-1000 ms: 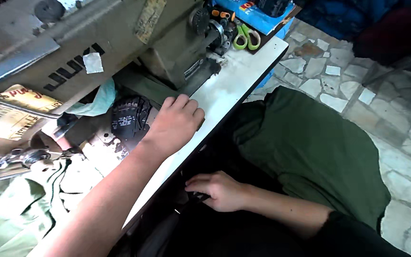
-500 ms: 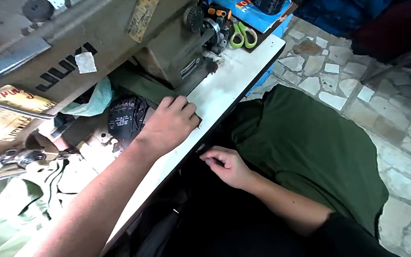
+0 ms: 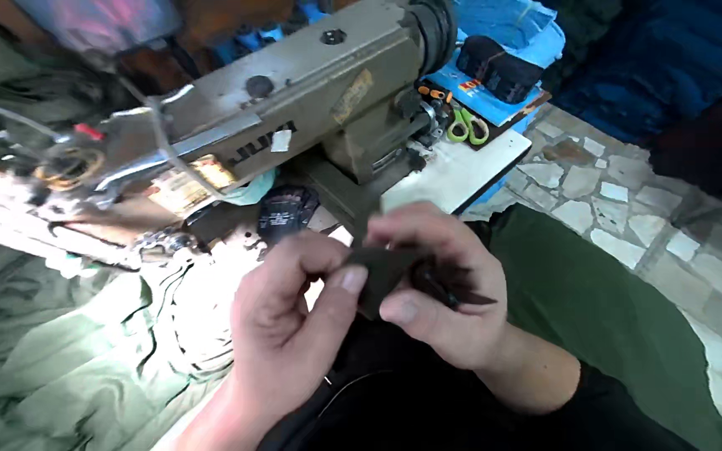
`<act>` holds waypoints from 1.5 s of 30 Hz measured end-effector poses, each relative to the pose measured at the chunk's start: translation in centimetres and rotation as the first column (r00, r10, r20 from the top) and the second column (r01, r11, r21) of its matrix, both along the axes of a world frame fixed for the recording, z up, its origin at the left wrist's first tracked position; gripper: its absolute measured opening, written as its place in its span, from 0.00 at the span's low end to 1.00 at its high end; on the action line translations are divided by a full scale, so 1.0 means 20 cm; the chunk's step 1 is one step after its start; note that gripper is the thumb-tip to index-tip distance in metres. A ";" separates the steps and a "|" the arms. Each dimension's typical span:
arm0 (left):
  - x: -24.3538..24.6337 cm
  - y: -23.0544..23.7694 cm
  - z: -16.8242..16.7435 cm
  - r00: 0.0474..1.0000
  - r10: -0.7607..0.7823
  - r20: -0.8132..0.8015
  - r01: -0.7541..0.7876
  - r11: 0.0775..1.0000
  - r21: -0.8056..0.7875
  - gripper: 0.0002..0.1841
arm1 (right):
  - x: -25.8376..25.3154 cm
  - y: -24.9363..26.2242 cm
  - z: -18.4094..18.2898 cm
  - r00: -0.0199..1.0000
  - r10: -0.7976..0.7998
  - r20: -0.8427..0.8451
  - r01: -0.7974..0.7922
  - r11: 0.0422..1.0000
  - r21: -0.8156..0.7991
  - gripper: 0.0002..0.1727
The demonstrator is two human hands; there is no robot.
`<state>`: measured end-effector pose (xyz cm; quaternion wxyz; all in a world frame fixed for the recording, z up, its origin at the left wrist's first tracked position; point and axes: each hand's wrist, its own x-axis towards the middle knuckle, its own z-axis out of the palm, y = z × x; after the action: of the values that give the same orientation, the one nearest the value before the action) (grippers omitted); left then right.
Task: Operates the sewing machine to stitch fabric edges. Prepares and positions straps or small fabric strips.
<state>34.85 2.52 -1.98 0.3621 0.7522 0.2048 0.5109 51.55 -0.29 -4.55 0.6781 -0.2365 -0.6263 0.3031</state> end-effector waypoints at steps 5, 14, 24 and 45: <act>-0.26 -0.24 -0.24 0.968 0.097 0.232 -0.009 0.936 -0.353 0.05 | -0.26 -0.06 -0.12 0.974 0.225 -0.021 -0.225 0.957 -0.182 0.02; -0.50 -0.39 -0.37 0.866 0.321 0.384 -0.018 0.787 -0.617 0.07 | -0.54 -0.09 -0.18 0.925 0.375 0.059 -0.338 0.885 -0.322 0.05; -0.63 -0.35 -0.43 0.915 0.190 0.356 0.054 0.816 -0.575 0.07 | -0.59 -0.08 -0.17 0.893 0.425 0.145 -0.370 0.879 -0.299 0.02; -0.65 -0.33 -0.33 0.982 0.189 0.012 -0.180 0.952 -0.248 0.08 | -0.55 -0.06 -0.16 0.921 0.294 0.254 -0.232 0.941 -0.248 0.02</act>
<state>21.78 -4.09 -8.60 0.4066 0.6700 0.3294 0.5266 40.64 -1.50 -7.65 0.5037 -0.2623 -0.7081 0.4197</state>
